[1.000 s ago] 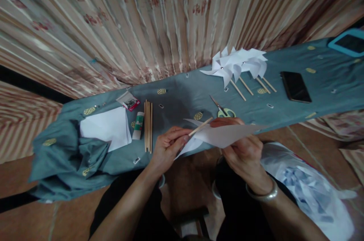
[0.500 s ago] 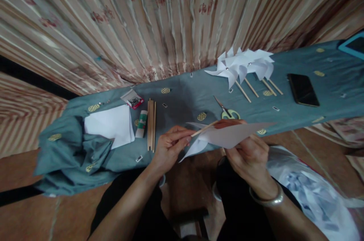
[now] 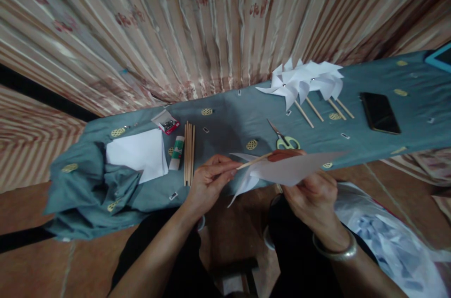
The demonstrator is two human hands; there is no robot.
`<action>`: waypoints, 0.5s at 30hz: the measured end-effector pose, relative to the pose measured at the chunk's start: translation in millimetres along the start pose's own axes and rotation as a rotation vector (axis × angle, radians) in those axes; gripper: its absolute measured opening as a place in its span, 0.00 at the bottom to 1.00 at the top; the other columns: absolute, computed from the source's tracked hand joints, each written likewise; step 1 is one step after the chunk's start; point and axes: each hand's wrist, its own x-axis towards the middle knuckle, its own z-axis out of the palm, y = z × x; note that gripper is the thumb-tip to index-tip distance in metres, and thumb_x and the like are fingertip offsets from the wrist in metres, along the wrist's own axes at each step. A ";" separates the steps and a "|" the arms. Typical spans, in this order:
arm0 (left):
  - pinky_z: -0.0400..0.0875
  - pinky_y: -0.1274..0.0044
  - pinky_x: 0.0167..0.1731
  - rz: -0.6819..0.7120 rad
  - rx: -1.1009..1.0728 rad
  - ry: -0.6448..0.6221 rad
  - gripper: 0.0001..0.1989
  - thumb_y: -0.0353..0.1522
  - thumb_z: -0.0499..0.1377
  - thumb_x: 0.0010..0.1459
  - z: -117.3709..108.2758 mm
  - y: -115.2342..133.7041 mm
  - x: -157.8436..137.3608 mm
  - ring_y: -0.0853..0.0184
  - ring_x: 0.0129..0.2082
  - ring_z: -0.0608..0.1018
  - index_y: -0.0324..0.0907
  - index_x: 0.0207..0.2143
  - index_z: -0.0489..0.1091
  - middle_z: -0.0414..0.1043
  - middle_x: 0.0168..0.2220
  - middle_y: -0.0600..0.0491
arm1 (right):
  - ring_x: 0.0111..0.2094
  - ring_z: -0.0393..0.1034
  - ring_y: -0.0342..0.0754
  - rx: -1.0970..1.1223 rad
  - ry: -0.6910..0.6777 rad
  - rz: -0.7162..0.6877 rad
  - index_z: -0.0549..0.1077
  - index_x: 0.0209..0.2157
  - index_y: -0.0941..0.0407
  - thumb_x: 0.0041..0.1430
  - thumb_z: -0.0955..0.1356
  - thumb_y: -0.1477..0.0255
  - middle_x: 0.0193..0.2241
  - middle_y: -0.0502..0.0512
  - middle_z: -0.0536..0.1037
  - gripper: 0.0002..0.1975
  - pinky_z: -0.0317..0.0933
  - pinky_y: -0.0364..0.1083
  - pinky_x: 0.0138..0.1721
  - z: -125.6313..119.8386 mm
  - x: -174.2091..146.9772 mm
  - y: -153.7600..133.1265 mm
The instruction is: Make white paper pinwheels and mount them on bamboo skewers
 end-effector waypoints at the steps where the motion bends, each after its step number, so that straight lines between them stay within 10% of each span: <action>1: 0.71 0.75 0.36 0.004 0.004 -0.002 0.09 0.36 0.62 0.57 -0.4 -0.1 0.0 0.66 0.35 0.76 0.47 0.39 0.80 0.77 0.34 0.48 | 0.26 0.72 0.46 0.007 -0.004 0.009 0.76 0.40 0.50 0.55 0.65 0.82 0.32 0.50 0.81 0.15 0.64 0.45 0.30 0.0 -0.3 -0.1; 9: 0.71 0.76 0.37 0.049 0.043 -0.005 0.09 0.33 0.61 0.57 -2.9 0.7 -1.5 0.67 0.34 0.76 0.47 0.40 0.80 0.76 0.34 0.49 | 0.32 0.76 0.48 0.226 -0.031 0.285 0.78 0.35 0.51 0.55 0.67 0.78 0.31 0.50 0.81 0.10 0.69 0.46 0.37 3.4 -1.5 0.6; 15: 0.71 0.76 0.36 0.021 -0.005 -0.010 0.09 0.35 0.62 0.57 -0.7 0.3 -2.3 0.67 0.34 0.76 0.47 0.39 0.80 0.77 0.34 0.49 | 0.33 0.76 0.47 0.193 -0.035 0.209 0.78 0.37 0.50 0.56 0.68 0.79 0.31 0.49 0.82 0.11 0.69 0.45 0.38 3.2 -2.8 2.0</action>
